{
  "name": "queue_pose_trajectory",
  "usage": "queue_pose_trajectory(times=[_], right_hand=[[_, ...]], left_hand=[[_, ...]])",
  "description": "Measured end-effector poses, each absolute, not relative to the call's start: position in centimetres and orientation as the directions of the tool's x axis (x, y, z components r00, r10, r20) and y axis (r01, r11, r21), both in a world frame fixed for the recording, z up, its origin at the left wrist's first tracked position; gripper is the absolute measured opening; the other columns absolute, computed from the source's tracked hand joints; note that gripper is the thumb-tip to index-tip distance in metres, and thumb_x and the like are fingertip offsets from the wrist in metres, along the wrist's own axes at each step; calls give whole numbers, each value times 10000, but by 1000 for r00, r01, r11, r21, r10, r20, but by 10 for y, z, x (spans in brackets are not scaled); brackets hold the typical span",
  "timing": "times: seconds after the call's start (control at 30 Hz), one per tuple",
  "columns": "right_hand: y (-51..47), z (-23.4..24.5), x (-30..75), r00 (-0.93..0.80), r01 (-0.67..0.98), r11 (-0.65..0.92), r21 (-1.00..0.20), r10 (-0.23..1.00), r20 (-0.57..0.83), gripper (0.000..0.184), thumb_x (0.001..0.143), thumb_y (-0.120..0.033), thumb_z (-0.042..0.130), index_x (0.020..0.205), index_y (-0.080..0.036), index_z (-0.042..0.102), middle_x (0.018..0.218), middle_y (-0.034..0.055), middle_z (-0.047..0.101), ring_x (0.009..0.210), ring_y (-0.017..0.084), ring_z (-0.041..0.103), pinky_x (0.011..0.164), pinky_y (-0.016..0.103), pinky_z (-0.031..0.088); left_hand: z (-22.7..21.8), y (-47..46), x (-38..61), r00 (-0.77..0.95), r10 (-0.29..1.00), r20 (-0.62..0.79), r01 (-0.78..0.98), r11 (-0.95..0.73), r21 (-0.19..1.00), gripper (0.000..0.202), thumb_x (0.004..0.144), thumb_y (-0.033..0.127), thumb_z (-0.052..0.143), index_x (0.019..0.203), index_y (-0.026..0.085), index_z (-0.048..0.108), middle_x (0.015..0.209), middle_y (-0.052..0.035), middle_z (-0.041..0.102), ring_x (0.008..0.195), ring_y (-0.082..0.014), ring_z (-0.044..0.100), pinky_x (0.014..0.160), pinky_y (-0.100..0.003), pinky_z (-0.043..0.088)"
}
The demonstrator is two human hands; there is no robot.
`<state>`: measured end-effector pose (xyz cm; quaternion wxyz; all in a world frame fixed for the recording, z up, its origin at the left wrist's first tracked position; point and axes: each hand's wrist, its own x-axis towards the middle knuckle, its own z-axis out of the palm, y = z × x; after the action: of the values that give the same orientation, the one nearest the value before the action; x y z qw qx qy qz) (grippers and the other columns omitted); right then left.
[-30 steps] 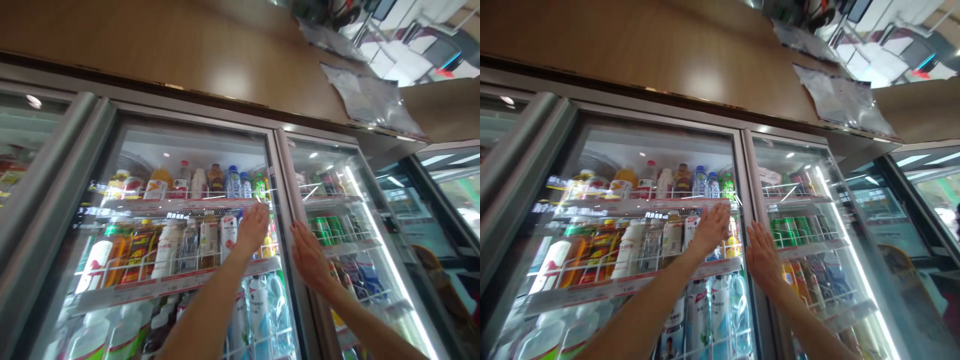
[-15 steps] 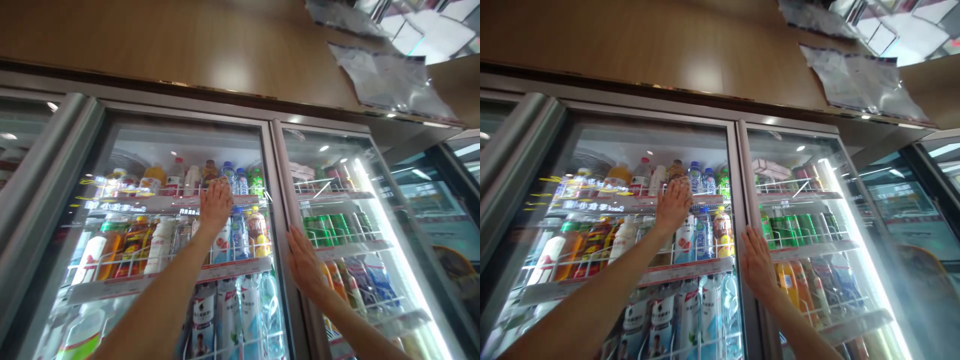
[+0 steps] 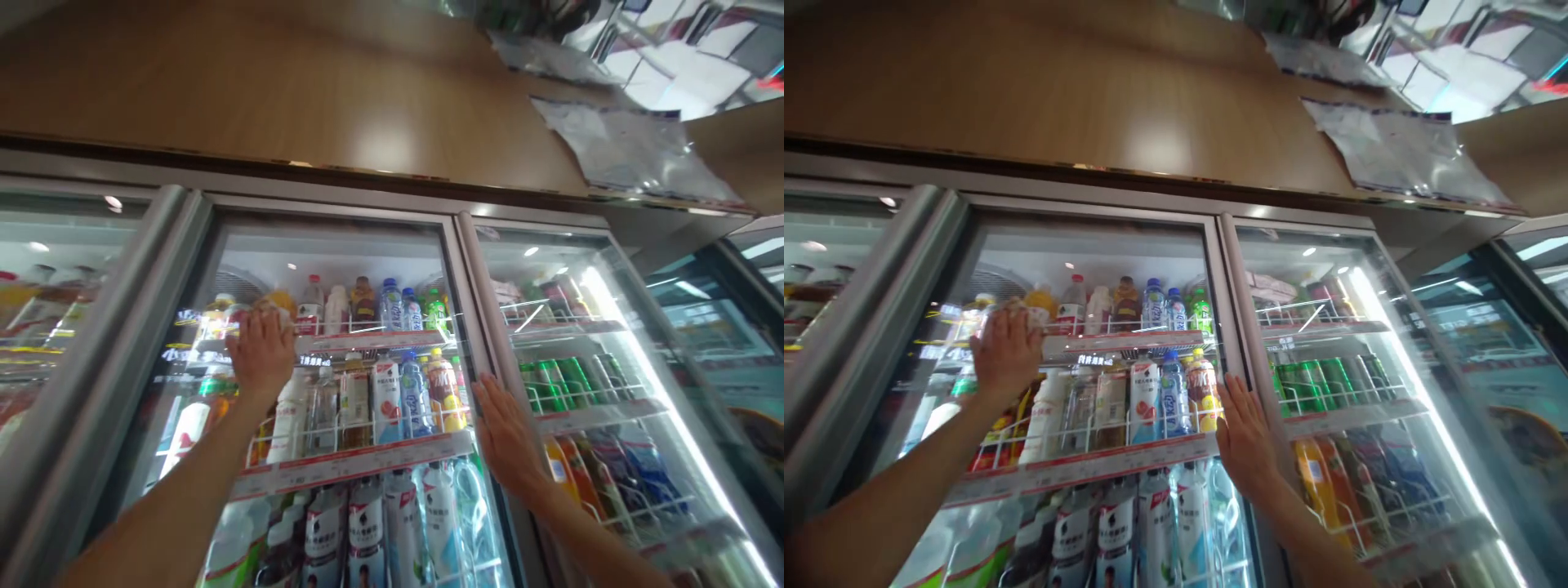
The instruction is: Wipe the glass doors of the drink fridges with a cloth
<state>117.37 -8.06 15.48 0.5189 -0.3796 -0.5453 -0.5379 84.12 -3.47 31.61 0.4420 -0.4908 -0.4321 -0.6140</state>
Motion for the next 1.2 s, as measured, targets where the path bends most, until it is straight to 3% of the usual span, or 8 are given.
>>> queue_pose_trajectory(times=[0.2, 0.33, 0.43, 0.5, 0.63, 0.87, 1.1, 1.2], right_hand=[[-62, 174, 1100, -184, 959, 192, 208, -135, 974, 550, 887, -170, 338, 1431, -198, 262, 1436, 105, 376, 1362, 229, 276, 1063, 471, 335], [-56, 180, 1077, -176, 964, 174, 199, -139, 974, 540, 877, -155, 337, 1415, -178, 303, 1439, 113, 369, 1366, 232, 265, 1059, 475, 342], [-59, 175, 1069, -176, 968, 158, 195, -124, 976, 527, 871, -151, 337, 1398, -157, 336, 1446, 118, 355, 1371, 230, 253, 1067, 480, 332], [-60, 172, 1062, -184, 970, 142, 198, -106, 977, 507, 868, -150, 344, 1374, -143, 378, 1440, 123, 363, 1373, 230, 247, 1070, 480, 329], [-65, 170, 1061, -168, 982, 85, 170, -35, 985, 504, 856, -146, 348, 1357, -146, 407, 1428, 114, 386, 1372, 225, 251, 1070, 467, 331], [-77, 166, 1098, -100, 995, 7, 100, 3, 995, 513, 871, -159, 323, 1382, -165, 372, 1431, 104, 385, 1361, 236, 277, 1045, 459, 353], [-71, 203, 1077, -146, 966, 202, 164, -101, 984, 483, 852, -137, 345, 1327, -115, 434, 1437, 127, 367, 1379, 218, 230, 1096, 462, 287], [-70, 226, 1061, -204, 894, 372, 250, -160, 966, 494, 861, -145, 345, 1353, -148, 397, 1444, 109, 357, 1377, 188, 233, 1104, 434, 293]], left_hand=[[293, -29, 843, 315, -63, 947, 908, -268, -321, 413, 844, 364, 388, 1226, 292, 527, 1375, -7, 471, 1309, -175, 362, 1075, -375, 292], [305, -34, 760, 93, -118, 989, 963, -243, -120, 534, 878, 331, 253, 1279, 41, 453, 1366, -258, 406, 1309, -357, 331, 998, -596, 293], [310, -29, 741, -78, -171, 982, 969, -244, 35, 564, 887, 362, 247, 1293, 13, 422, 1377, -285, 367, 1329, -383, 280, 996, -603, 287], [306, -22, 767, 11, -160, 987, 964, -261, -52, 535, 882, 356, 269, 1290, 57, 446, 1396, -237, 374, 1340, -352, 275, 1025, -572, 277], [303, -22, 810, 409, -116, 905, 836, -351, -423, 477, 855, 338, 320, 1256, 163, 509, 1400, -115, 425, 1333, -253, 321, 1080, -470, 256], [342, -33, 741, -34, -203, 979, 908, -416, -55, 629, 865, 424, 232, 1318, 11, 371, 1474, -193, 246, 1327, -411, 230, 1039, -619, 186], [315, -13, 872, 455, -147, 878, 794, -381, -475, 520, 855, 364, 299, 1282, 127, 478, 1426, -132, 382, 1343, -285, 299, 1081, -491, 258], [314, -5, 891, 482, -165, 860, 765, -399, -506, 594, 843, 392, 328, 1334, 63, 389, 1423, -174, 370, 1353, -284, 280, 1087, -484, 254]])
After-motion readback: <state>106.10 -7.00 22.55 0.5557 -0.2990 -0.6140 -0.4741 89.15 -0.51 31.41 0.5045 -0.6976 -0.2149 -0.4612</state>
